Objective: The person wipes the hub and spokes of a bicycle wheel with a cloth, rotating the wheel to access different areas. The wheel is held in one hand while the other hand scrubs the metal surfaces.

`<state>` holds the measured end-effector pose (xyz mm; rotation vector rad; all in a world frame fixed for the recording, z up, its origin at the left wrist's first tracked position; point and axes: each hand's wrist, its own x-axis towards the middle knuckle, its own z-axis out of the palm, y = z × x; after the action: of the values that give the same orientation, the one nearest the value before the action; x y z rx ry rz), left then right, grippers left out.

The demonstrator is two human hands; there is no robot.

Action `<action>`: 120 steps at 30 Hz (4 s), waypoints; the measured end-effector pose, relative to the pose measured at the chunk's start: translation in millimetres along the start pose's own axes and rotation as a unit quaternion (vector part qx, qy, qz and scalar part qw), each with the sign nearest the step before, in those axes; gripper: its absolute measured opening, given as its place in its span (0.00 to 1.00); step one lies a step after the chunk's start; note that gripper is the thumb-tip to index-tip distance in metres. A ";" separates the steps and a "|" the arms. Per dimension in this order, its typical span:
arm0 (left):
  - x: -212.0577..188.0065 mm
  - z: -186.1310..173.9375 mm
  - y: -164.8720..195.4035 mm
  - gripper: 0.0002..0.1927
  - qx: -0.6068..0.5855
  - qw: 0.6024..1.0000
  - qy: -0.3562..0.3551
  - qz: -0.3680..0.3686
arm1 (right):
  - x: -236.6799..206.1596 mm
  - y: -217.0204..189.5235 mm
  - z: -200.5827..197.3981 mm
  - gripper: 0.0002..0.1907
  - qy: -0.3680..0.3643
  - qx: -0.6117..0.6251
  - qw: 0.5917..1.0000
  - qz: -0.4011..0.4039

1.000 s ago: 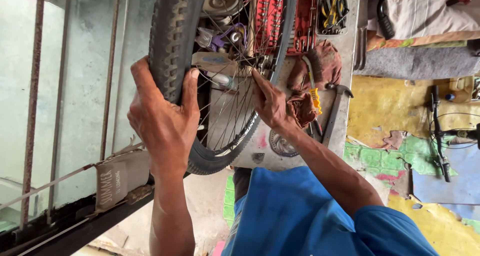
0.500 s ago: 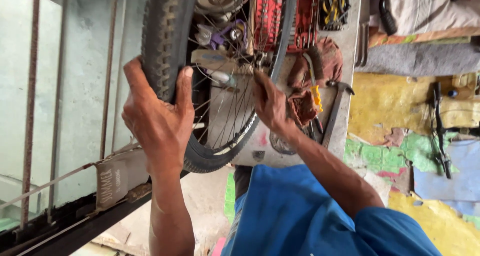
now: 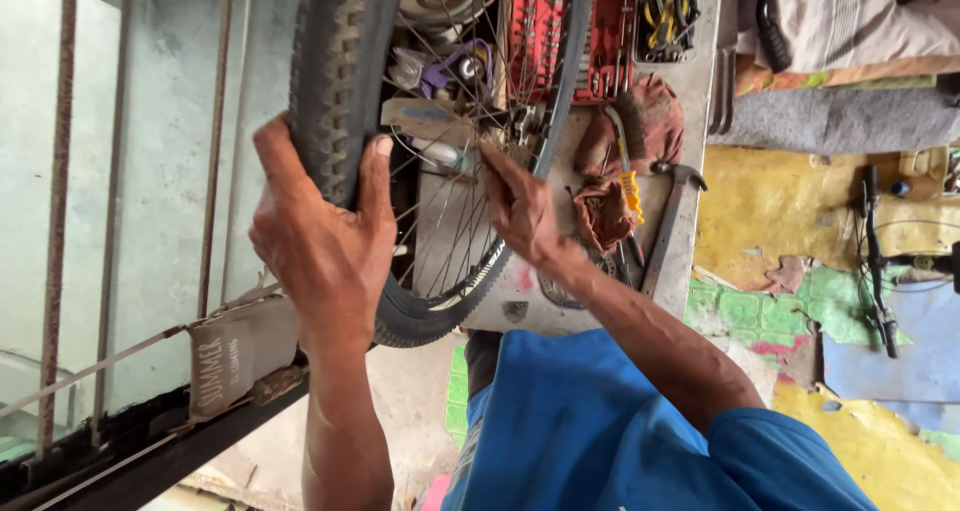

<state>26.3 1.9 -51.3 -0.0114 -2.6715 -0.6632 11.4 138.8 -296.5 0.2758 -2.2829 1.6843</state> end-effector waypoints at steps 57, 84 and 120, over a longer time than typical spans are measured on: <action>-10.2 -9.9 1.0 0.25 -0.002 1.000 0.011 -0.009 | -3.6 -88.1 -6.2 0.24 -0.171 0.064 0.975 -0.129; -12.7 -9.2 5.5 0.26 0.013 1.000 0.008 -0.020 | -50.4 -56.6 21.7 0.15 -0.172 0.111 0.976 -0.075; -14.2 -8.7 6.2 0.26 0.020 1.000 0.005 -0.016 | -8.0 -19.2 -11.8 0.22 -0.085 0.039 0.991 -0.097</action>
<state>43.3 4.7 -46.8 0.0444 -2.6807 -0.6170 26.6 144.2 -278.7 0.6601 -2.2246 1.7092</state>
